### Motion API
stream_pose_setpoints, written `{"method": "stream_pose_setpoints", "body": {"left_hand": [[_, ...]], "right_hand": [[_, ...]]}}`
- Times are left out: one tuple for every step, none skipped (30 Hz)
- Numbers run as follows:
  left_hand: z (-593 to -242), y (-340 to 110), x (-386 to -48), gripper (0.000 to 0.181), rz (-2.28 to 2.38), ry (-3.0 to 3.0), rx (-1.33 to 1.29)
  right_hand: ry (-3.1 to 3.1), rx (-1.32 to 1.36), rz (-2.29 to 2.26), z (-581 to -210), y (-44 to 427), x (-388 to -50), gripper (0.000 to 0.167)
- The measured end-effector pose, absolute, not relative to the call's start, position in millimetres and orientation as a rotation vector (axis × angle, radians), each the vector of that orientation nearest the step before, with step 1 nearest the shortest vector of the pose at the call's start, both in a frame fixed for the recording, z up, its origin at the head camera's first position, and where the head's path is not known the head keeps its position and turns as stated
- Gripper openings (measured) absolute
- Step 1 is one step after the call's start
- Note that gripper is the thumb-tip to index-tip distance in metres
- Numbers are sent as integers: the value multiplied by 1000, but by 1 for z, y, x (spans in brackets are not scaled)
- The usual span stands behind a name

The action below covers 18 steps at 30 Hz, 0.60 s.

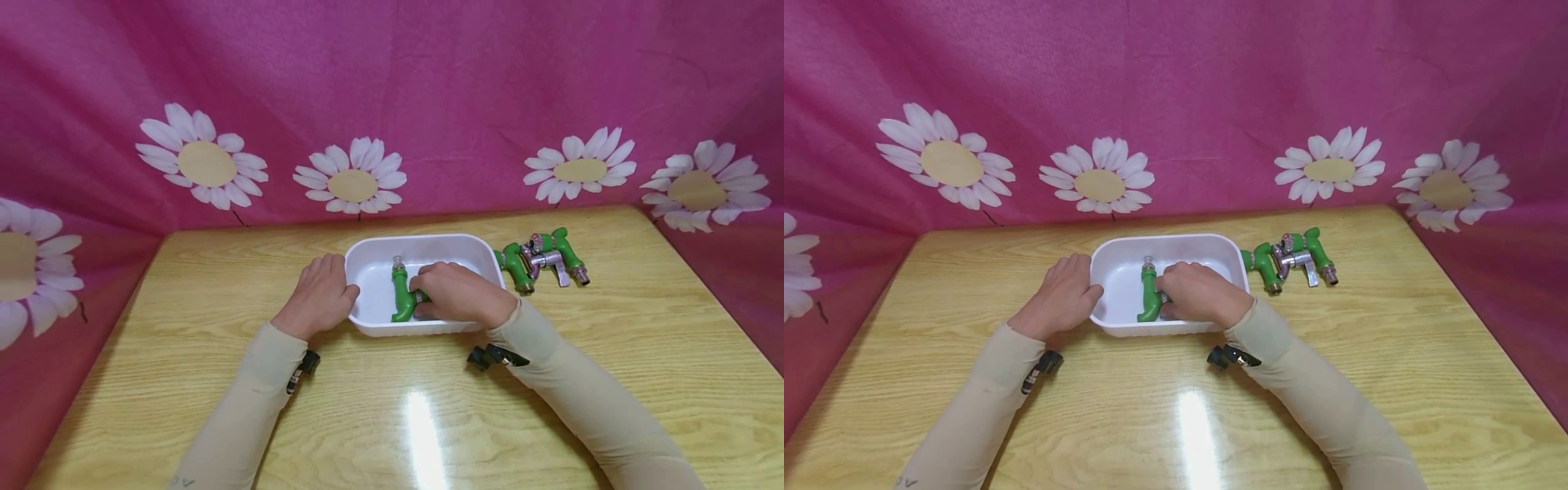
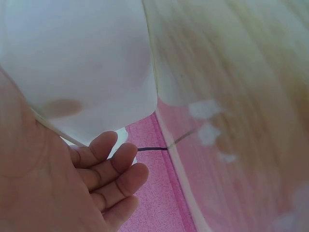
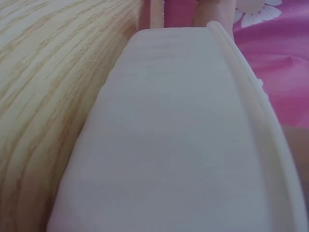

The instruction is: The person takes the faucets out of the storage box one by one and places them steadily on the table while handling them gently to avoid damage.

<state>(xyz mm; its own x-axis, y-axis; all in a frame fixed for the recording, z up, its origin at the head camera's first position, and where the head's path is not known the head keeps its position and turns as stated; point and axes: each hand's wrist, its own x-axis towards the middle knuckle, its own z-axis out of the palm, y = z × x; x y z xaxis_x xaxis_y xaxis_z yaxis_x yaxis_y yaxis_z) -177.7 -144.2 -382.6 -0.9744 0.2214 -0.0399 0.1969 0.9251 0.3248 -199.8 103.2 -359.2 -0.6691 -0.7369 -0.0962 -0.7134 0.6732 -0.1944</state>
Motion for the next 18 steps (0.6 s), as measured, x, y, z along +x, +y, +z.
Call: {"method": "stream_pose_setpoints", "body": {"left_hand": [[-383, -144, -178, 51, 494, 3007, 329], [-383, -144, -178, 51, 492, 3008, 329], [-383, -144, -178, 51, 492, 3008, 331], [-383, -145, -178, 51, 492, 3009, 333], [-383, -145, -178, 51, 494, 3011, 335], [-383, -145, -178, 50, 495, 3012, 336], [-384, -144, -178, 50, 497, 3014, 336], [-384, -144, -178, 50, 500, 3016, 338], [-384, -144, -178, 50, 501, 3017, 340], [-384, -144, -177, 50, 502, 3018, 341], [-384, -144, -177, 50, 503, 3019, 342], [-384, -144, -177, 50, 502, 3019, 343], [-384, -144, -177, 50, 503, 3020, 345], [-383, -144, -177, 50, 501, 3021, 346], [-383, -144, -177, 49, 501, 3022, 346], [-384, -144, -177, 49, 500, 3023, 346], [-383, -144, -177, 49, 500, 3023, 347], [-383, -144, -177, 49, 500, 3023, 347]], "right_hand": [[2719, -1195, -209, -359, 103, -199, 16], [2719, -1202, -210, -358, 103, -199, 16], [2719, -1208, -211, -358, 104, -199, 16], [2720, -1212, -210, -358, 104, -199, 16], [2720, -1218, -207, -358, 104, -198, 15], [2721, -1223, -205, -357, 104, -198, 15], [2723, -1225, -202, -357, 105, -198, 15], [2726, -1225, -199, -357, 105, -198, 15], [2729, -1224, -198, -357, 105, -198, 14], [2732, -1223, -196, -357, 105, -198, 14], [2735, -1224, -195, -357, 105, -198, 14], [2738, -1220, -195, -357, 105, -197, 14], [2739, -1218, -197, -357, 105, -197, 14], [2738, -1217, -200, -356, 106, -197, 14], [2737, -1218, -202, -356, 106, -197, 14], [2734, -1225, -203, -355, 106, -197, 14], [2733, -1226, -205, -355, 106, -196, 14], [2732, -1226, -207, -354, 106, -196, 14]]}}
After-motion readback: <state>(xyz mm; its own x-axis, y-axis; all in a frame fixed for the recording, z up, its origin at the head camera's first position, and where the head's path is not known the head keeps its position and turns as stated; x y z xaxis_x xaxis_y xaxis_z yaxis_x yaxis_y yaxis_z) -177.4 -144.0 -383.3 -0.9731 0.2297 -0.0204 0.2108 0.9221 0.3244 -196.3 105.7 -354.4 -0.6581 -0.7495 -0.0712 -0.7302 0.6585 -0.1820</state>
